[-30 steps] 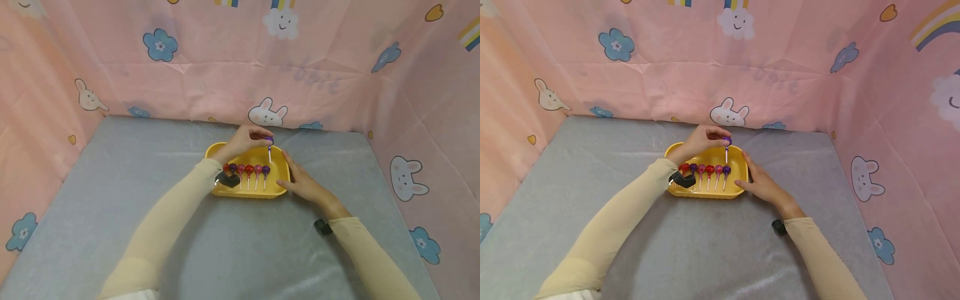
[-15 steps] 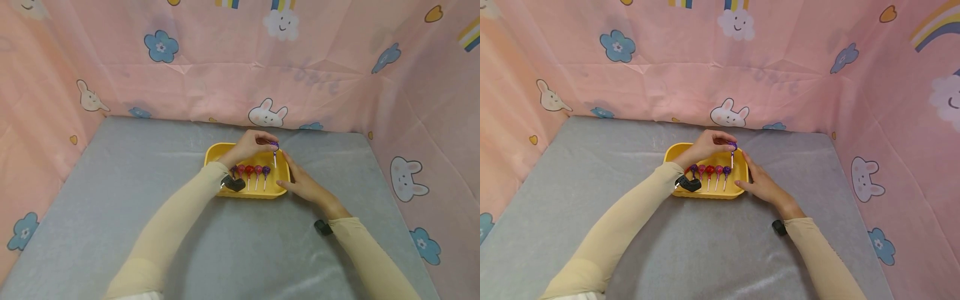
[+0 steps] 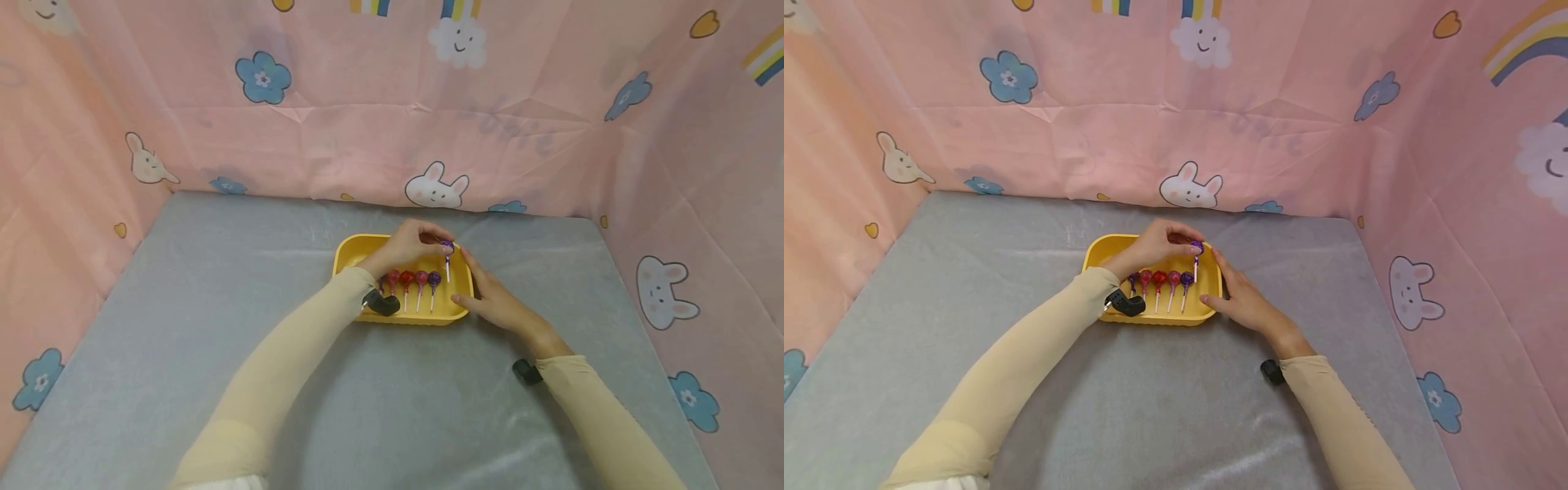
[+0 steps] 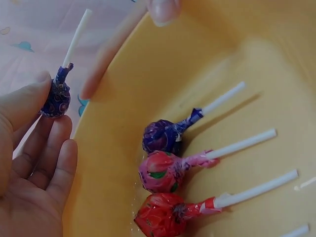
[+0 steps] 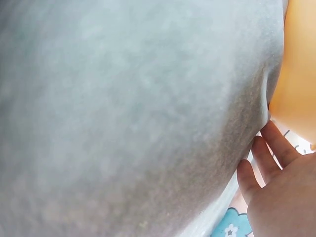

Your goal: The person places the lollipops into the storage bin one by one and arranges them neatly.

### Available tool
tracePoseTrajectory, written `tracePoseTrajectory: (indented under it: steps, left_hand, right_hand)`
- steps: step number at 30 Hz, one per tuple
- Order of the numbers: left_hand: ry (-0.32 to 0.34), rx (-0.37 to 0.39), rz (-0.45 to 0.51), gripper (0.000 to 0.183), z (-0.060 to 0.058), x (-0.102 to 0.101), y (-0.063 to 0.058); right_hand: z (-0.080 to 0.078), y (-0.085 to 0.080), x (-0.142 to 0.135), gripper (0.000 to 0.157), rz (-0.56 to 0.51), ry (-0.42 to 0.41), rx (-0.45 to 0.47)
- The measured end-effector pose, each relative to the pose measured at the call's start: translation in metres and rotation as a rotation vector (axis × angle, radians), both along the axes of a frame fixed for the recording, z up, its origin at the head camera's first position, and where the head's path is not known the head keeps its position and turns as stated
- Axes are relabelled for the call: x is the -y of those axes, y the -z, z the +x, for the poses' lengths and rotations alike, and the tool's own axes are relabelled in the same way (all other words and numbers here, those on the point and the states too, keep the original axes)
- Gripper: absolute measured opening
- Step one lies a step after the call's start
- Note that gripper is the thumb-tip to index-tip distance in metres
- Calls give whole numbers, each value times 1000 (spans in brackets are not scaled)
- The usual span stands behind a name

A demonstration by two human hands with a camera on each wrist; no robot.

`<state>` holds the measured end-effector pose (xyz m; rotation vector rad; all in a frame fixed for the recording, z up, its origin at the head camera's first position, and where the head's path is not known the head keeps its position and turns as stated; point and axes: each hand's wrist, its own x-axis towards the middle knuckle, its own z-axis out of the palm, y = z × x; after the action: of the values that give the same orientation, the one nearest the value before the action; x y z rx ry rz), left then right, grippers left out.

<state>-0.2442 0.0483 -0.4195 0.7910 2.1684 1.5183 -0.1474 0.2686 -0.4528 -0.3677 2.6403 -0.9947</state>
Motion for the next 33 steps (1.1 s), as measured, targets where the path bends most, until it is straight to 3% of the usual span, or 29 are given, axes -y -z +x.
tracePoseTrajectory:
  steps: [5, 15, 33]
  left_hand:
    - [37, -12, -36, 30, -1, -3, 2]
    - [140, -110, -89, 27, -3, -12, 5]
    - [155, -176, -112, 25, -2, -14, -1]
  right_hand:
    - [0, 4, -2, 96, -20, -4, -3]
    - [2, 3, -4, 95, -32, -13, -23]
    - [0, -1, -2, 97, -17, -4, 11]
